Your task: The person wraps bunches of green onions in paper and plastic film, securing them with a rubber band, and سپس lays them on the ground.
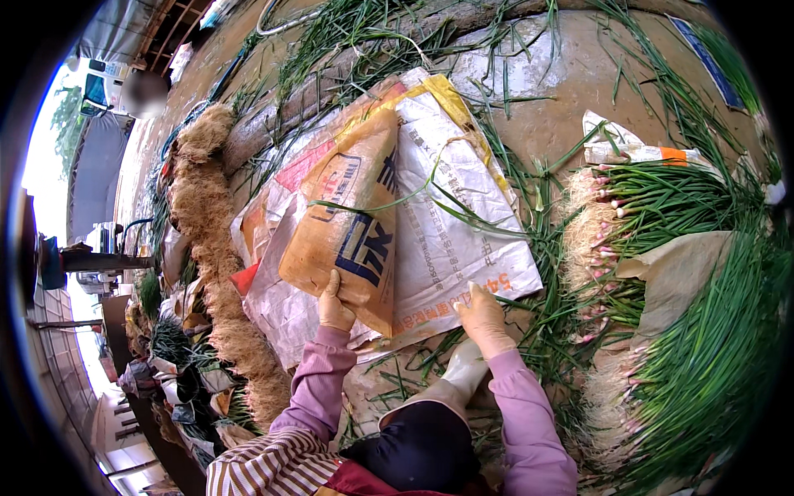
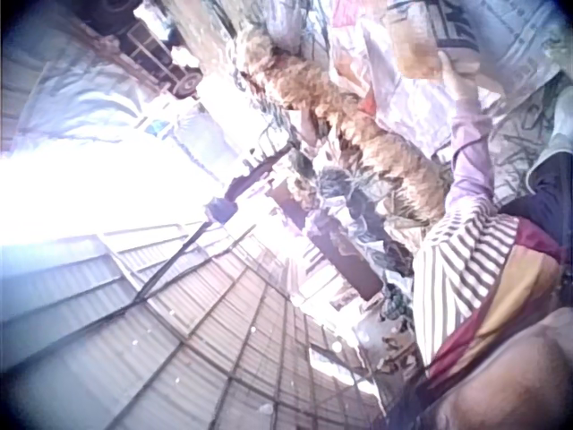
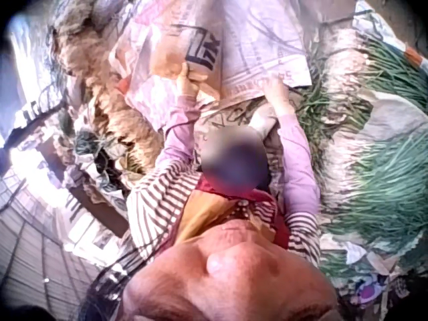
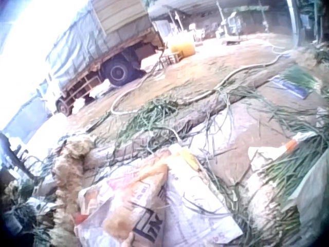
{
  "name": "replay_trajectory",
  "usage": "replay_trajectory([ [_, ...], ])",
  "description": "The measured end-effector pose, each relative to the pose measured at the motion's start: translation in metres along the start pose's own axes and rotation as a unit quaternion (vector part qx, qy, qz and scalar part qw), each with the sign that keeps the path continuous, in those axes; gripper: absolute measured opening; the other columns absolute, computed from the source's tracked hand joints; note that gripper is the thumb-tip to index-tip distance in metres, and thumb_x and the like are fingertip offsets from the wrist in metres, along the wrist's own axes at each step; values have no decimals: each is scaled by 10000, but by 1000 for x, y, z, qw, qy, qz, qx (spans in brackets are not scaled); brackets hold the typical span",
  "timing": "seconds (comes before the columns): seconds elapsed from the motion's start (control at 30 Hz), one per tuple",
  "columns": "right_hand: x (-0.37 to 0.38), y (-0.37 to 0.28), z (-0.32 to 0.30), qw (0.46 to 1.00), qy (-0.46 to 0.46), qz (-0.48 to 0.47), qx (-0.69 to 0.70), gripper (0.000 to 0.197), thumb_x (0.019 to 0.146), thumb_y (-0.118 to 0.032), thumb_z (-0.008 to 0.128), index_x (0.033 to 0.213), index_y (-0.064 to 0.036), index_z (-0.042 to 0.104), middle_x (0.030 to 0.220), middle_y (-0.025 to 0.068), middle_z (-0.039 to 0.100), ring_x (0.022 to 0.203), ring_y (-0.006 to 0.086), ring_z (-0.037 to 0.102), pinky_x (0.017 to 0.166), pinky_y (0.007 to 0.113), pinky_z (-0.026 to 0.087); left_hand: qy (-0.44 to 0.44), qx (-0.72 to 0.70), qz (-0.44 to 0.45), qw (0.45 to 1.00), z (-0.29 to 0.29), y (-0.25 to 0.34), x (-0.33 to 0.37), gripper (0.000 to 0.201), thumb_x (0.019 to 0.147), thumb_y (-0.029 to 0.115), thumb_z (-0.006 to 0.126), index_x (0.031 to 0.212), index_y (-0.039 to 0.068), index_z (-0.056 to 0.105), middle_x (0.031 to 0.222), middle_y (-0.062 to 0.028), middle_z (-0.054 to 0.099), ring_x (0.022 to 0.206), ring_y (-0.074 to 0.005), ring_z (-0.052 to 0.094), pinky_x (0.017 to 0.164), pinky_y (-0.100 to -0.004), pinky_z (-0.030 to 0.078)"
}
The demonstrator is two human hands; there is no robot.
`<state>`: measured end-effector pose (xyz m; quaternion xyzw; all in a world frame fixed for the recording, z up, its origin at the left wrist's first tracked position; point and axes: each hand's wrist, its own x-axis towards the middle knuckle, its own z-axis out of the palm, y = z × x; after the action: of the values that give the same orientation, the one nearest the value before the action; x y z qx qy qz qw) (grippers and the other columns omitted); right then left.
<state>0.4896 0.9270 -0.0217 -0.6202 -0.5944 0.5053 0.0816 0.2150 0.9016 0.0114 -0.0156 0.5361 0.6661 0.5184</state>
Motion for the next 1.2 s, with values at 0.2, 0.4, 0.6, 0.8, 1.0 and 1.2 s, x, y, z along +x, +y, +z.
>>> replay_trajectory([
  [0.2,-39,-34,15,976,-146,-123,104,822,684,-313,720,1300,31,297,1270,248,392,1204,319,377,983,345,320,-97,-9,5,995,65,30,-3,326,842,203,581,1113,35,515,1040,-102,584,928,-228,581,817,-353,483],
  [0.4,-34,-96,49,950,-80,-141,268,1003,614,-272,783,1342,27,161,1325,226,281,1235,326,291,1005,343,277,-267,-100,45,958,233,61,-12,257,858,196,555,1078,64,547,1013,-62,609,910,-218,596,821,-348,485],
  [0.6,-7,-119,-59,846,385,-331,164,349,715,59,585,1060,1,580,870,152,627,744,251,612,685,313,477,-498,-62,107,859,245,223,-31,330,898,249,473,1132,18,510,1104,-118,572,967,-220,572,892,-330,454],
  [0.8,-9,-187,-133,745,426,-488,-158,380,672,6,543,1037,-73,612,927,68,637,823,250,597,721,325,464,-535,-164,86,825,110,293,-46,334,908,263,452,1153,42,507,1136,-126,555,927,-143,570,829,-312,479],
  [1.0,8,-167,-12,800,263,-504,-192,345,739,-119,482,1056,-19,574,975,127,623,889,254,582,762,349,437,-24,-116,292,949,-74,221,-37,314,863,300,534,1057,56,566,996,-62,612,808,-165,590,753,-308,505],
  [1.2,-10,-53,110,883,-83,-323,-331,594,701,-137,591,1252,-78,376,1291,97,374,1171,262,372,923,398,339,218,-144,46,964,-297,71,-27,524,759,389,646,1143,56,516,1108,-86,554,1042,-256,503,907,-485,382],
])
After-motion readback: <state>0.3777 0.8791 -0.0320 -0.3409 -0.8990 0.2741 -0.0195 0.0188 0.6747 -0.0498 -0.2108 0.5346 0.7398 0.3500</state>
